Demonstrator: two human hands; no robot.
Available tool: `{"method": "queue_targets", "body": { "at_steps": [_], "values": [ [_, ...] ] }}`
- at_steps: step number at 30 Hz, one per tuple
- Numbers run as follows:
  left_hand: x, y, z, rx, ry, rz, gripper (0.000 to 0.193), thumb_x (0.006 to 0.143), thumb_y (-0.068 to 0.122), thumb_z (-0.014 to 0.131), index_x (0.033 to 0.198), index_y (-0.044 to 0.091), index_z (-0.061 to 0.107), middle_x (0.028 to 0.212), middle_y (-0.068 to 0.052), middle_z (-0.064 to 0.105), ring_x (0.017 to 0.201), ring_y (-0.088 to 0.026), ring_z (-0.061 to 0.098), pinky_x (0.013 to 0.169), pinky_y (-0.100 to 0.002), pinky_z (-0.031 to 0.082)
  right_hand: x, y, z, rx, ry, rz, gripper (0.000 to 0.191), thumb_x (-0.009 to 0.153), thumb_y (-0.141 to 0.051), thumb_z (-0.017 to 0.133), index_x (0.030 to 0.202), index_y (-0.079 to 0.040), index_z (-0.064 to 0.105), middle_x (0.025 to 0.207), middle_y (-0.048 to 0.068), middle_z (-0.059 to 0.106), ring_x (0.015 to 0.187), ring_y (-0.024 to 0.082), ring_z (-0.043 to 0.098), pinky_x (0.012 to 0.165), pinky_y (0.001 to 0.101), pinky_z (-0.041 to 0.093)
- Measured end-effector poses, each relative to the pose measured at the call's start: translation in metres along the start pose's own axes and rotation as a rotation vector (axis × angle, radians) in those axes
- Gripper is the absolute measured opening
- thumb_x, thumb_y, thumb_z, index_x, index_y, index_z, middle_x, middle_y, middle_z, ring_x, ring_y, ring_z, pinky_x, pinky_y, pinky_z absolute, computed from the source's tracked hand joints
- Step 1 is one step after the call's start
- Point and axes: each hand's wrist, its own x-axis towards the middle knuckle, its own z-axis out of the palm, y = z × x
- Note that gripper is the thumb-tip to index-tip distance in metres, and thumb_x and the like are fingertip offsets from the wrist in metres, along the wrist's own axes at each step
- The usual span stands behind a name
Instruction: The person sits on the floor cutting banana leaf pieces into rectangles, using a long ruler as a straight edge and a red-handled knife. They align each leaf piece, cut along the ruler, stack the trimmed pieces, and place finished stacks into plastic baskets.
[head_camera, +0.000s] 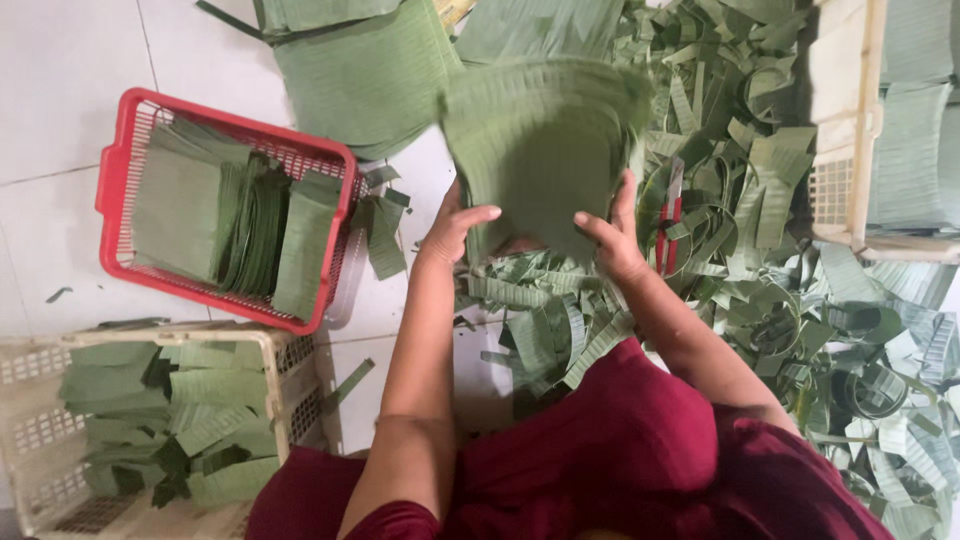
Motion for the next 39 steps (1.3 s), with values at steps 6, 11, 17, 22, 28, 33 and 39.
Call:
{"method": "queue_targets", "body": {
  "at_steps": [6, 11, 17, 22, 28, 33, 39],
  "values": [
    [0.011, -0.012, 0.022, 0.515, -0.068, 0.225, 0.044, 0.087, 0.015, 0.080, 0.127, -0.001, 0.070, 0.123, -0.012, 0.074, 0.110, -0.021, 0.070, 0.096, -0.033, 0.055, 0.011, 0.004, 0.015, -0.453, 0.073, 0.006, 0.043, 0.090, -0.016, 0.078, 0.127, 0.001, 0.064, 0.122, 0.011, 0.068, 0.114, 0.021, 0.062, 0.102, 0.0361, 0.050],
    [0.009, 0.002, 0.024, 0.459, 0.036, 0.097, 0.052, 0.080, 0.020, 0.085, 0.122, -0.003, 0.066, 0.112, -0.013, 0.076, 0.102, -0.023, 0.073, 0.091, -0.034, 0.058, 0.021, -0.001, 0.010, -0.589, 0.206, 0.124, 0.049, 0.089, -0.018, 0.076, 0.132, 0.002, 0.061, 0.124, 0.015, 0.073, 0.114, 0.022, 0.069, 0.102, 0.0363, 0.054],
    [0.001, 0.000, 0.026, 0.465, 0.112, -0.161, 0.061, 0.082, 0.029, 0.079, 0.132, 0.003, 0.055, 0.121, -0.013, 0.070, 0.111, -0.023, 0.066, 0.097, -0.037, 0.051, 0.026, 0.028, 0.010, -0.654, 0.134, 0.270, 0.098, 0.086, -0.012, 0.078, 0.158, 0.009, 0.014, 0.156, 0.026, 0.041, 0.142, 0.029, 0.043, 0.115, 0.0358, 0.037],
    [0.009, -0.005, 0.021, 0.614, 0.288, -0.198, 0.059, 0.083, 0.032, 0.082, 0.130, 0.002, 0.062, 0.124, -0.016, 0.071, 0.114, -0.027, 0.068, 0.100, -0.038, 0.052, 0.028, 0.028, 0.002, -0.511, 0.165, 0.413, 0.109, 0.085, -0.023, 0.078, 0.157, 0.010, 0.003, 0.159, 0.027, 0.037, 0.146, 0.031, 0.045, 0.117, 0.0346, 0.038],
    [0.049, 0.001, 0.013, 0.771, 0.274, 0.082, 0.051, 0.099, 0.022, 0.062, 0.148, 0.012, 0.056, 0.123, -0.016, 0.067, 0.114, -0.032, 0.066, 0.098, -0.040, 0.051, 0.031, 0.012, -0.001, -0.806, 0.092, 0.319, 0.101, 0.102, -0.045, 0.071, 0.159, 0.010, 0.009, 0.166, 0.034, 0.025, 0.155, 0.038, 0.028, 0.122, 0.0377, 0.027],
    [0.051, -0.009, 0.015, 0.931, 0.310, 0.266, 0.045, 0.099, 0.019, 0.068, 0.142, 0.009, 0.060, 0.130, -0.017, 0.066, 0.118, -0.034, 0.065, 0.100, -0.039, 0.051, 0.047, 0.021, 0.003, -0.970, 0.082, 0.372, 0.078, 0.105, -0.042, 0.055, 0.151, 0.009, 0.017, 0.126, 0.041, 0.058, 0.126, 0.053, 0.055, 0.104, 0.0492, 0.043],
    [0.044, 0.012, 0.002, 0.705, 0.233, -0.018, 0.069, 0.083, 0.012, 0.079, 0.142, 0.004, 0.045, 0.132, -0.021, 0.062, 0.117, -0.026, 0.061, 0.100, -0.036, 0.047, 0.036, 0.045, 0.023, -0.919, 0.166, 0.164, 0.057, 0.103, -0.029, 0.055, 0.141, 0.001, 0.026, 0.112, 0.040, 0.064, 0.109, 0.059, 0.059, 0.090, 0.0573, 0.047]
  ]
}}
